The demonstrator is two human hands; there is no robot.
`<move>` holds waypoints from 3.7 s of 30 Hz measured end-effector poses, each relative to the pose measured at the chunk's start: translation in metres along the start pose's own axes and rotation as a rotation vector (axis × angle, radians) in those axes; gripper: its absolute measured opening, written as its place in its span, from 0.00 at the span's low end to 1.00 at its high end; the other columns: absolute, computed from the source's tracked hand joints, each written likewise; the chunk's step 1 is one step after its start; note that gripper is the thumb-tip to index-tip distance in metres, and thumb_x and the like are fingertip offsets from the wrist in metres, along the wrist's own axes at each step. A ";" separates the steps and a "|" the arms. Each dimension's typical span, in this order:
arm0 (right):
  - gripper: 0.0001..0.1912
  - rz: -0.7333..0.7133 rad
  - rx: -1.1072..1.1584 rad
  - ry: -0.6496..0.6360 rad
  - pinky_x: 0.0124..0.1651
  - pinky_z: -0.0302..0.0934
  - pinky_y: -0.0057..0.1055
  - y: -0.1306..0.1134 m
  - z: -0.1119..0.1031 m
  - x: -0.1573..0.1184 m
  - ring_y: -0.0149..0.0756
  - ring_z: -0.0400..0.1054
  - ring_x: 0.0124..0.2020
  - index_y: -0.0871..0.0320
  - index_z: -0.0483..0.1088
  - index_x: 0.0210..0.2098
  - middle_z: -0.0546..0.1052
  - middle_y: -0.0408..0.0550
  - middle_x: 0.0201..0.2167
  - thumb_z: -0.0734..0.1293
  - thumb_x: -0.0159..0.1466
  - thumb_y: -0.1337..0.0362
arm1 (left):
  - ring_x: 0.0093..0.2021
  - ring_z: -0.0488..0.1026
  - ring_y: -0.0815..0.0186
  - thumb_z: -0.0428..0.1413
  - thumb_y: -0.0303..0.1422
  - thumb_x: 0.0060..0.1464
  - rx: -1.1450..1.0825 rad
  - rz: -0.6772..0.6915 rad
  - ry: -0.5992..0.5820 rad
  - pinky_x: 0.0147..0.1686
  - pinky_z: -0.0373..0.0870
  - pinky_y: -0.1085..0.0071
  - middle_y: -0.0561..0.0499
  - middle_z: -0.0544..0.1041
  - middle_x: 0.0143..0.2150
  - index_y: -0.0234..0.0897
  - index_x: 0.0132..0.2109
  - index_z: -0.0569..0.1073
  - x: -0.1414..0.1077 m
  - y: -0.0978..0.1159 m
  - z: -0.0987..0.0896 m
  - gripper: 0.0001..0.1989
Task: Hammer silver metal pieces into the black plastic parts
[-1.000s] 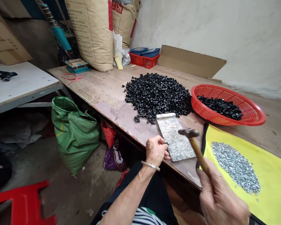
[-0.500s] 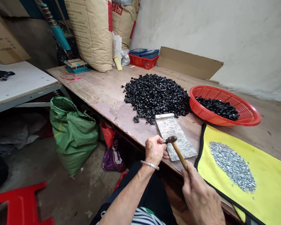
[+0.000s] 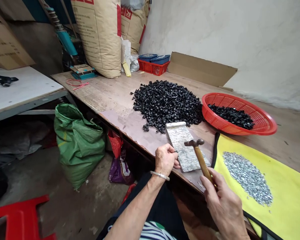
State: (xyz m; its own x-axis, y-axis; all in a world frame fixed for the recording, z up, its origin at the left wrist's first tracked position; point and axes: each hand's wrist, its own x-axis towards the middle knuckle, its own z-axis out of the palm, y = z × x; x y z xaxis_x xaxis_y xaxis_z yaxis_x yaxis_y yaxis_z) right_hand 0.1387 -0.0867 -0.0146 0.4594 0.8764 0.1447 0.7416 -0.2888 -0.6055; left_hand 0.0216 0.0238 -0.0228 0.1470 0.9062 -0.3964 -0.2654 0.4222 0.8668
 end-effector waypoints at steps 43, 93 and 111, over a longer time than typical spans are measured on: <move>0.14 -0.054 0.530 -0.345 0.26 0.61 0.27 -0.054 -0.004 -0.005 0.31 0.64 0.23 0.57 0.73 0.37 0.73 0.45 0.24 0.63 0.60 0.55 | 0.16 0.69 0.69 0.62 0.30 0.43 -0.440 -0.028 -0.566 0.13 0.72 0.70 0.49 0.75 0.24 0.30 0.29 0.67 -0.047 -0.001 -0.052 0.11; 0.17 -0.239 -0.403 0.122 0.18 0.52 0.30 -0.014 -0.009 -0.018 0.35 0.64 0.14 0.58 0.70 0.37 0.72 0.48 0.19 0.53 0.64 0.57 | 0.09 0.63 0.71 0.50 0.18 0.37 0.050 -0.028 -0.009 0.08 0.65 0.76 0.60 0.63 0.11 0.36 0.22 0.60 -0.003 -0.001 0.001 0.09; 0.15 0.395 0.425 -0.411 0.15 0.56 0.28 0.011 0.006 0.027 0.31 0.60 0.12 0.55 0.60 0.29 0.67 0.38 0.15 0.66 0.52 0.52 | 0.14 0.69 0.67 0.62 0.29 0.40 -0.340 0.123 -0.298 0.14 0.73 0.65 0.50 0.74 0.19 0.31 0.27 0.65 -0.029 -0.001 -0.063 0.11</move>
State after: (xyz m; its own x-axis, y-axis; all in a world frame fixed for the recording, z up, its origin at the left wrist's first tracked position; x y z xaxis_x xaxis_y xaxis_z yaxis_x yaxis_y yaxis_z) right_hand 0.1567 -0.0638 -0.0219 0.3714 0.8356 -0.4049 0.2640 -0.5131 -0.8167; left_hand -0.0427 -0.0014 -0.0312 0.3493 0.9250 -0.1493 -0.5881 0.3405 0.7337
